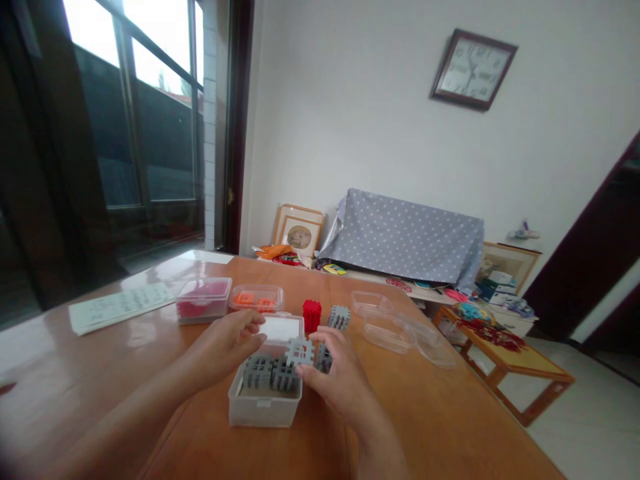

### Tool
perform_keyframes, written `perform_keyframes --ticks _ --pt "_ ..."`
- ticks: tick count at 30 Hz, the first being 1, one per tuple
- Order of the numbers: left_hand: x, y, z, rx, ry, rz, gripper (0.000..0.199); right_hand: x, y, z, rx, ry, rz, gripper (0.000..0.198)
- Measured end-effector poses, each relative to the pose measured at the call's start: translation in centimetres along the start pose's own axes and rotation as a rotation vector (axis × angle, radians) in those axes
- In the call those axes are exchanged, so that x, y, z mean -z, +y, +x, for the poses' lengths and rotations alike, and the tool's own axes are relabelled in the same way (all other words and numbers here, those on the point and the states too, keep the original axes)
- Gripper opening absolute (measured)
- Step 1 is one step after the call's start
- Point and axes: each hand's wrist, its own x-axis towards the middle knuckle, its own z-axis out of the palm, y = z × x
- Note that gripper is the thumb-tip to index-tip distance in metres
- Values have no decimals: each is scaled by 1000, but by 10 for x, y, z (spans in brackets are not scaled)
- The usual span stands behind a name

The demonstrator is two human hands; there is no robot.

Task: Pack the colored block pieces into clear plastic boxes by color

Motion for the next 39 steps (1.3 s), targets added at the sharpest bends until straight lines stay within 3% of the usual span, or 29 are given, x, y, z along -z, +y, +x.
perform_keyframes --ticks 4,8,23,26,33,39 --pt "-4 12 -5 -74 -91 -50 19 -19 -9 2 -5 -89 -54 52" --pt "-6 16 -10 -109 -140 -21 14 -29 -6 2 -35 -94 -115 57" --pt "-6 24 -13 -113 -179 45 13 -25 -11 4 -78 -124 -267 62" --pt "-7 23 -14 -127 -173 46 12 -23 -6 3 -52 -74 -280 69" --pt "-12 18 -14 -136 -187 66 12 -13 13 5 -32 131 -250 51" --pt "-20 19 -11 -134 -200 123 14 -7 14 5 -50 270 -191 50"
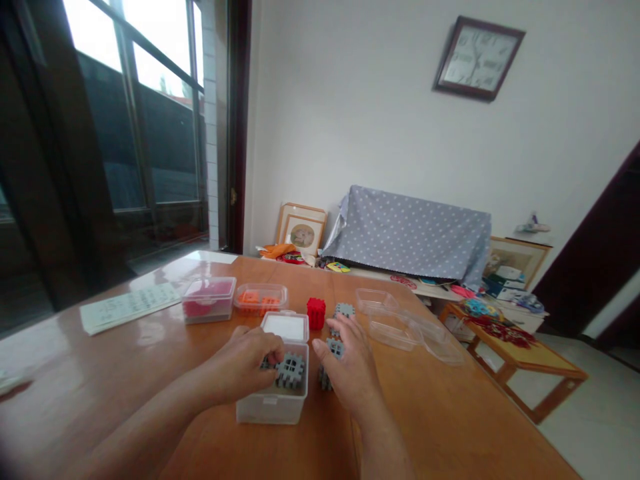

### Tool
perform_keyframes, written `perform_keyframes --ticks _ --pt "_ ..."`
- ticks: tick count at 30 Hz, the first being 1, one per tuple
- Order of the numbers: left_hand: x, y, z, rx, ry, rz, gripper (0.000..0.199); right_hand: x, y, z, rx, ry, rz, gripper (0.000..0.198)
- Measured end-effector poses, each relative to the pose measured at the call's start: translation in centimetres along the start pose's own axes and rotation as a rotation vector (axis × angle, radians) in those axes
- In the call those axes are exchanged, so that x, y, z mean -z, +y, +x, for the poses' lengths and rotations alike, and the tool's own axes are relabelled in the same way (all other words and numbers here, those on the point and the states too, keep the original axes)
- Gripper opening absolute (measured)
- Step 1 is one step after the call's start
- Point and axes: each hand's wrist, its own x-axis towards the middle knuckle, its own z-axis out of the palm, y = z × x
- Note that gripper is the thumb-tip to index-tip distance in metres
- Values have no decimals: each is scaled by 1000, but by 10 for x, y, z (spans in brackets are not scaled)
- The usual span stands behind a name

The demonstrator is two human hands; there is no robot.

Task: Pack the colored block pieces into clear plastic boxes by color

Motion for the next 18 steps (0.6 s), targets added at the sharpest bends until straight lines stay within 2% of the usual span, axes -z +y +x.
perform_keyframes --ticks 9,18 --pt "-1 7 4 -11 2 71 3 2 -1 0 -17 13 29 50" --pt "-2 14 4 -30 -40 43 4 5 -1 2 -7 35 28 49"
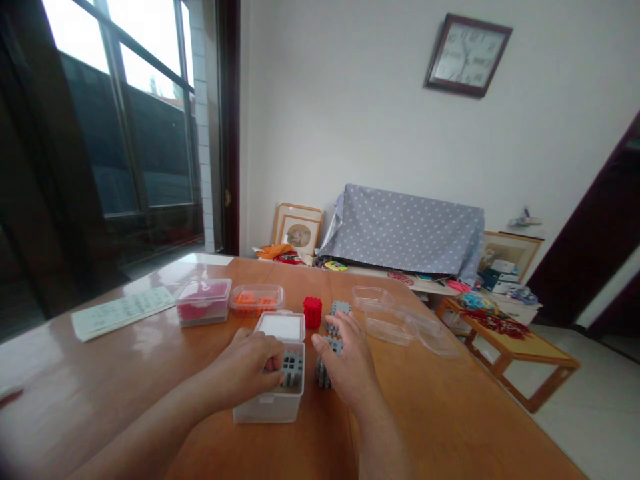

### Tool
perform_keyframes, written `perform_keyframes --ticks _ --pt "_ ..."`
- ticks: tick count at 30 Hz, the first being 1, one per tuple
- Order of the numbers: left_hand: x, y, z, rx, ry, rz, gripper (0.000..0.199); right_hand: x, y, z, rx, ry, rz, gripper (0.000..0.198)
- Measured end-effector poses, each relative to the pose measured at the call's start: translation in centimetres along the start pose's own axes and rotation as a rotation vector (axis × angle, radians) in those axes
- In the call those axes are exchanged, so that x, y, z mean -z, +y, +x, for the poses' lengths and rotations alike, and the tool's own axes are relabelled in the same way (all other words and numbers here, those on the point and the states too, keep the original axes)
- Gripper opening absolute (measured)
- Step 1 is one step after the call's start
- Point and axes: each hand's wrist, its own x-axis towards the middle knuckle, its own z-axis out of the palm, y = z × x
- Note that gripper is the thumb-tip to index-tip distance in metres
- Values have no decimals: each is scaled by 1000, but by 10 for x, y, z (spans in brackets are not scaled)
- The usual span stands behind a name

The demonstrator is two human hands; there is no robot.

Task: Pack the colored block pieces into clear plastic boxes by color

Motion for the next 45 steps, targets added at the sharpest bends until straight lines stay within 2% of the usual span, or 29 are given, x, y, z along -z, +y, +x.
perform_keyframes --ticks 10,18,23,31,36,39,45 --pt "-4 -3 5 -3 4 25 12 1 4 1 -9 31 22 48" --pt "16 -9 -1 61 83 -95 13 8 7 3 -71 103 118 41" --pt "18 -13 -3 70 49 -129 14 10 8 3 -97 110 141 42" --pt "16 -8 -3 29 12 -135 16 20 33 4 -244 42 213 47" --pt "14 -18 -2 40 56 -187 16 24 42 -1 -224 -174 202 52" --pt "14 -24 -1 69 77 -233 17 24 43 -4 -212 -253 235 57" --pt "17 -30 -1 99 79 -262 16 22 42 -6 -213 -216 253 51"
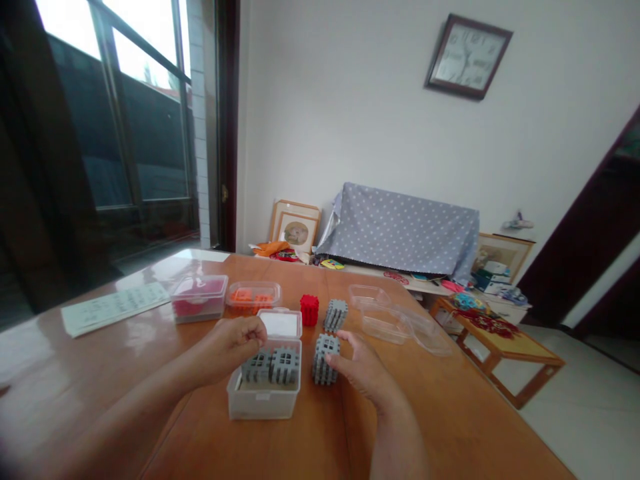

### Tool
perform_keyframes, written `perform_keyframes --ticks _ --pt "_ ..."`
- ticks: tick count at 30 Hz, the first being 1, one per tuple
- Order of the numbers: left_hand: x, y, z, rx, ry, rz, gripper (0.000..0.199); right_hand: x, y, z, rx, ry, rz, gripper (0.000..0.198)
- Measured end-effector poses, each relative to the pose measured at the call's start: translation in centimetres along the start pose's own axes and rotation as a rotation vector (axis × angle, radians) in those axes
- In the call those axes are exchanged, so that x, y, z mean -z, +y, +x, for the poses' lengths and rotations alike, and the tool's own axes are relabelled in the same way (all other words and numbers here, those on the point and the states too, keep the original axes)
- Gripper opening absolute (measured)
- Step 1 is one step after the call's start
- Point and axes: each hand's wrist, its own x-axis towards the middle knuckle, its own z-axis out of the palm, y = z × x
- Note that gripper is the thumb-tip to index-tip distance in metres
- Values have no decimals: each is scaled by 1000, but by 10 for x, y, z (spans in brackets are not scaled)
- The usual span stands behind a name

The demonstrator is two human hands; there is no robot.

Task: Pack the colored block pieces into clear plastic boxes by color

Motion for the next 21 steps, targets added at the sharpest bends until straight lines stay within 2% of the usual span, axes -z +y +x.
perform_keyframes --ticks 14,17,21 --pt "-2 -9 2 8 12 -71 14 -1 4 5 -23 10 -17 44" --pt "-2 -13 4 0 48 -111 14 -3 -7 4 22 36 -62 45" --pt "0 -21 6 -6 109 -133 15 -19 -38 -1 135 -15 -80 43"
